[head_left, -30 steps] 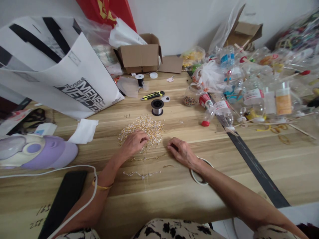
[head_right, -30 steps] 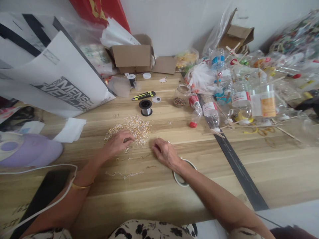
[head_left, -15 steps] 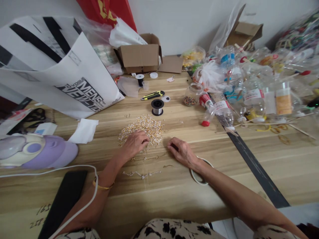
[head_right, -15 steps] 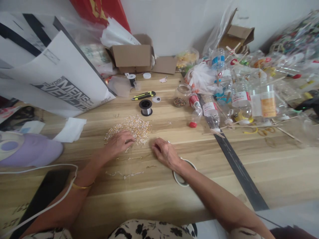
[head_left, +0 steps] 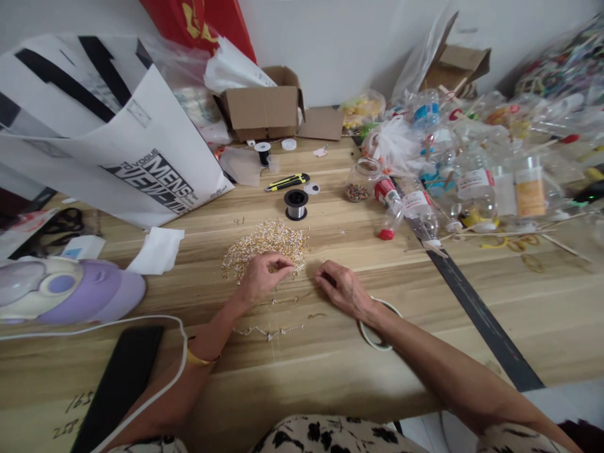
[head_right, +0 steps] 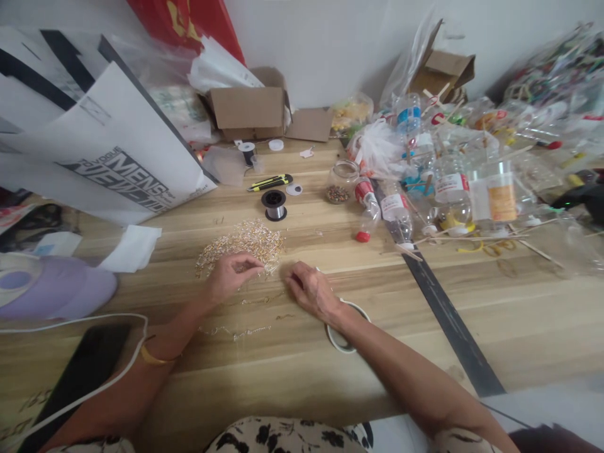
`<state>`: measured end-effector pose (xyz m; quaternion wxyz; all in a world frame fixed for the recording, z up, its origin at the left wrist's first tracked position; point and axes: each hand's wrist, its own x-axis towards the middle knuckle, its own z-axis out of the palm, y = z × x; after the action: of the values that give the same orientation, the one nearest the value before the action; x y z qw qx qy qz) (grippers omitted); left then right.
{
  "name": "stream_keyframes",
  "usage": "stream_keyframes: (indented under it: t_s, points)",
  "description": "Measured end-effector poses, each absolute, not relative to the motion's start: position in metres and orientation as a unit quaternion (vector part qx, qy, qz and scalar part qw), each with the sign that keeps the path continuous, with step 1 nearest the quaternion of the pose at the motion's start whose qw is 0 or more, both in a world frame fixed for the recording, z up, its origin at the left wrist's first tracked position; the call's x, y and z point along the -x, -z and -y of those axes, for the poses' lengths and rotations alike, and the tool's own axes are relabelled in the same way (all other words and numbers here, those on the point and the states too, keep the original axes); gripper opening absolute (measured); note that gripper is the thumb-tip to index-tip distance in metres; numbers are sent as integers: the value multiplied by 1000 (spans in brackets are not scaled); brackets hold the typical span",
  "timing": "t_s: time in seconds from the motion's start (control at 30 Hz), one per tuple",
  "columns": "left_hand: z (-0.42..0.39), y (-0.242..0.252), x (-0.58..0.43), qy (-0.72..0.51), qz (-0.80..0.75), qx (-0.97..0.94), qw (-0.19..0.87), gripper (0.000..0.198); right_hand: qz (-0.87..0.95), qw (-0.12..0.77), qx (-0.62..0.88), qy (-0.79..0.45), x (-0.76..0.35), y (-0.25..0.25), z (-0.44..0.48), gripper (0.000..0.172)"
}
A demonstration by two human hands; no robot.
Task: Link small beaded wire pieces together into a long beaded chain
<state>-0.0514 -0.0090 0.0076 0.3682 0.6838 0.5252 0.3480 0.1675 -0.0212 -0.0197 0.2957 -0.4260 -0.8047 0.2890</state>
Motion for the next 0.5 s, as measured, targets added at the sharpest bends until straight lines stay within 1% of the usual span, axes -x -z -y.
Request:
stream_keyframes:
  t_s: [0.07, 0.13, 0.33, 0.5]
  points:
    - [14, -4, 43, -342, -527, -624, 464, 10, 807, 308, 418, -282, -168, 19, 22, 7]
    - [17, 0, 36, -344, -532, -585, 507, 11, 811, 321, 405, -273, -168, 19, 23, 6]
    - [19, 1, 31, -355, -528, -525, 565, 13, 826, 350, 364, -251, -167, 18, 26, 6]
    - [18, 3, 30, -361, -523, -501, 588, 15, 836, 342, 351, -246, -167, 19, 27, 7]
